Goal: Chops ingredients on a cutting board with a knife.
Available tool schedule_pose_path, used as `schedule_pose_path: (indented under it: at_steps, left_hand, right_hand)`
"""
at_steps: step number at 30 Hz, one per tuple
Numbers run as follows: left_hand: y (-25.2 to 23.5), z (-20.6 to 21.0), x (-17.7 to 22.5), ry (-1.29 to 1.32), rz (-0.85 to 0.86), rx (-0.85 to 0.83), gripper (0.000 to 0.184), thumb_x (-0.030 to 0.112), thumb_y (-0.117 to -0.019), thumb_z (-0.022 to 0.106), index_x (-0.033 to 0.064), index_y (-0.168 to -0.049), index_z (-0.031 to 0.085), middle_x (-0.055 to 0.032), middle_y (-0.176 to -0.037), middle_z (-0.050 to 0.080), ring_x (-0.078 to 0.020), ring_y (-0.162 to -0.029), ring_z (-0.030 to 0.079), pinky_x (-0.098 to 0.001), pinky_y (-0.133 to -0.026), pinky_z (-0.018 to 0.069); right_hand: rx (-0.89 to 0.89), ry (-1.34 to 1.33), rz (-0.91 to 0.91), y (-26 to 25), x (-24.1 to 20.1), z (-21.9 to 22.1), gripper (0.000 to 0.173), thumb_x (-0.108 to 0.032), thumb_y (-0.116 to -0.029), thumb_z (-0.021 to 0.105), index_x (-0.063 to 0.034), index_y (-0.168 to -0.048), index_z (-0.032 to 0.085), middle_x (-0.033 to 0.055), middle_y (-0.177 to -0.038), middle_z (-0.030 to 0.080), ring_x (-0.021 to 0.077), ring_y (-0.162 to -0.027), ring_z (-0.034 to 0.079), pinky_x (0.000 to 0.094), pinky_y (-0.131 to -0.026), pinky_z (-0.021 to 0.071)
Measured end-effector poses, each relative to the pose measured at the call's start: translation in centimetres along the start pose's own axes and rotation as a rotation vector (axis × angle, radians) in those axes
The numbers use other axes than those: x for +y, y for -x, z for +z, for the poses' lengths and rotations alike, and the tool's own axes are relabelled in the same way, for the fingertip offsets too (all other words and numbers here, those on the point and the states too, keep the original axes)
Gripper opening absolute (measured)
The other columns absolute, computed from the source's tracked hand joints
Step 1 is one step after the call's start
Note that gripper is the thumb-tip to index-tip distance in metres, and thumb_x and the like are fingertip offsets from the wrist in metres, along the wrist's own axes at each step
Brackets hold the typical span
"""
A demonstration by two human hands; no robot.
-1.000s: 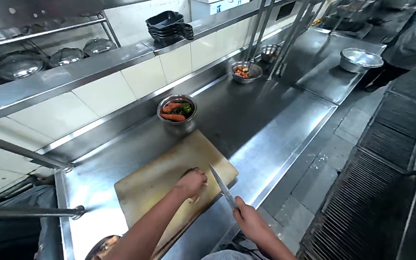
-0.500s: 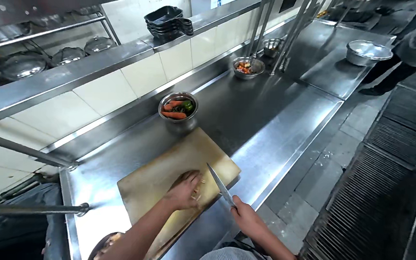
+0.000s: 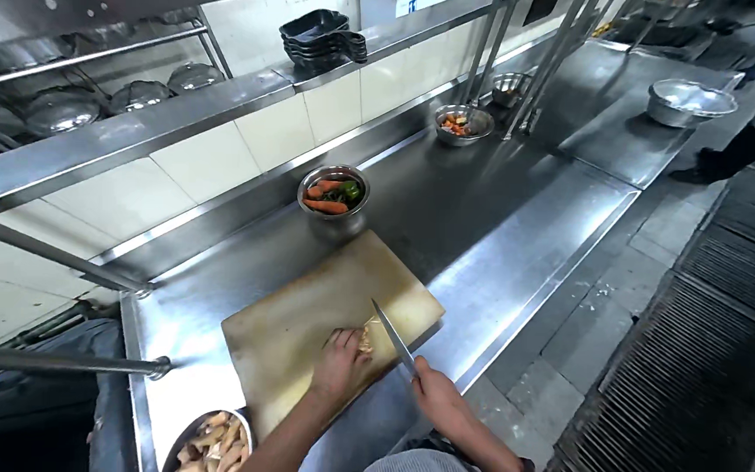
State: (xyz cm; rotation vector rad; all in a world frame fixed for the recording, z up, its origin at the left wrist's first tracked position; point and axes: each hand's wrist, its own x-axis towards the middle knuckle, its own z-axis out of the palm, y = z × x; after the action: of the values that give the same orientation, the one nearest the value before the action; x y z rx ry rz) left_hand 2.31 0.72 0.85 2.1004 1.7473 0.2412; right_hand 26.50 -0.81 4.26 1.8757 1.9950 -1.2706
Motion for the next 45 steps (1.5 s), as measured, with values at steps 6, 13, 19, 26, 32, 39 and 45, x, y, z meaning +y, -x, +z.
schedule_pose_path:
  at_steps: [6, 13, 19, 26, 32, 39, 45]
  left_hand:
    - [0.8, 0.9, 0.2, 0.034, -0.168, 0.108, 0.067, 0.049, -0.0928, 0.069, 0.0149, -0.149, 0.053, -0.0072, -0.147, 0.058, -0.0274, -0.141, 0.05, -0.0426, -0.12, 0.0377]
    - [-1.0, -0.8, -0.7, 0.053, -0.036, -0.123, 0.08, 0.048, -0.0932, 0.067, 0.0162, -0.16, 0.036, -0.0038, -0.169, 0.028, -0.0224, -0.158, 0.021, -0.0417, -0.127, 0.0269]
    - [-1.0, 0.5, -1.2, 0.077, 0.033, -0.017, 0.044, 0.037, -0.1027, 0.058, 0.0149, -0.14, 0.061, -0.0045, -0.146, 0.059, -0.0214, -0.142, 0.049, -0.0376, -0.12, 0.0383]
    - [0.4, 1.5, 0.0, 0.053, -0.098, 0.186, 0.051, 0.045, -0.0937, 0.068, 0.0181, -0.136, 0.064, -0.0053, -0.144, 0.061, -0.0265, -0.138, 0.053, -0.0438, -0.117, 0.0425]
    - [0.0, 0.1, -1.2, 0.141, -0.079, 0.04, 0.048, 0.038, -0.0932, 0.068, 0.0191, -0.137, 0.063, -0.0028, -0.149, 0.056, -0.0216, -0.143, 0.048, -0.042, -0.119, 0.0404]
    - [1.2, -1.5, -0.5, 0.48, 0.002, 0.382, 0.011, 0.011, -0.0863, 0.067, 0.0139, -0.088, 0.077, -0.0017, -0.115, 0.071, -0.0163, -0.115, 0.064, -0.039, -0.1, 0.0548]
    - [1.5, -3.4, -2.6, 0.364, -0.361, 0.415, 0.043, 0.05, -0.098, 0.055, 0.0184, -0.09, 0.082, 0.0031, -0.132, 0.069, -0.0198, -0.131, 0.058, -0.0462, -0.111, 0.0468]
  right_hand:
    - [-0.049, 0.165, -0.072, -0.1, -2.8, 0.0, 0.034, -0.025, -0.1047, 0.046, -0.0104, -0.135, 0.049, 0.0168, -0.1, 0.071, 0.0368, -0.094, 0.073, 0.055, -0.081, 0.0587]
    - [0.067, 0.072, 0.026, -0.5, -1.0, 0.5, 0.037, -0.026, -0.105, 0.045, -0.0088, -0.138, 0.048, 0.0158, -0.096, 0.071, 0.0342, -0.09, 0.073, 0.0526, -0.08, 0.0587]
    - [-0.014, 0.125, -0.026, 0.0, -2.0, 1.7, 0.033, -0.025, -0.1047, 0.045, -0.0097, -0.134, 0.049, 0.0159, -0.098, 0.071, 0.0354, -0.091, 0.073, 0.0536, -0.079, 0.0591]
    - [0.05, 0.149, -0.02, -1.1, -2.3, 1.0, 0.035, -0.026, -0.1049, 0.044, -0.0085, -0.135, 0.049, 0.0162, -0.101, 0.071, 0.0346, -0.094, 0.073, 0.0524, -0.082, 0.0589]
    - [0.031, 0.241, 0.015, -1.1, -4.6, 0.5, 0.036, -0.021, -0.1024, 0.048, -0.01, -0.137, 0.046, 0.0158, -0.105, 0.071, 0.0342, -0.096, 0.073, 0.052, -0.081, 0.06]
    - [0.018, 0.194, 0.011, -1.4, -4.1, -0.2, 0.033, -0.021, -0.1029, 0.047, -0.0098, -0.134, 0.049, 0.0168, -0.104, 0.071, 0.0354, -0.097, 0.073, 0.0531, -0.081, 0.0592]
    - [0.016, 0.185, 0.007, -1.6, -3.9, 0.2, 0.034, -0.023, -0.1034, 0.046, -0.0093, -0.134, 0.048, 0.0167, -0.103, 0.071, 0.0353, -0.096, 0.073, 0.0525, -0.081, 0.0593]
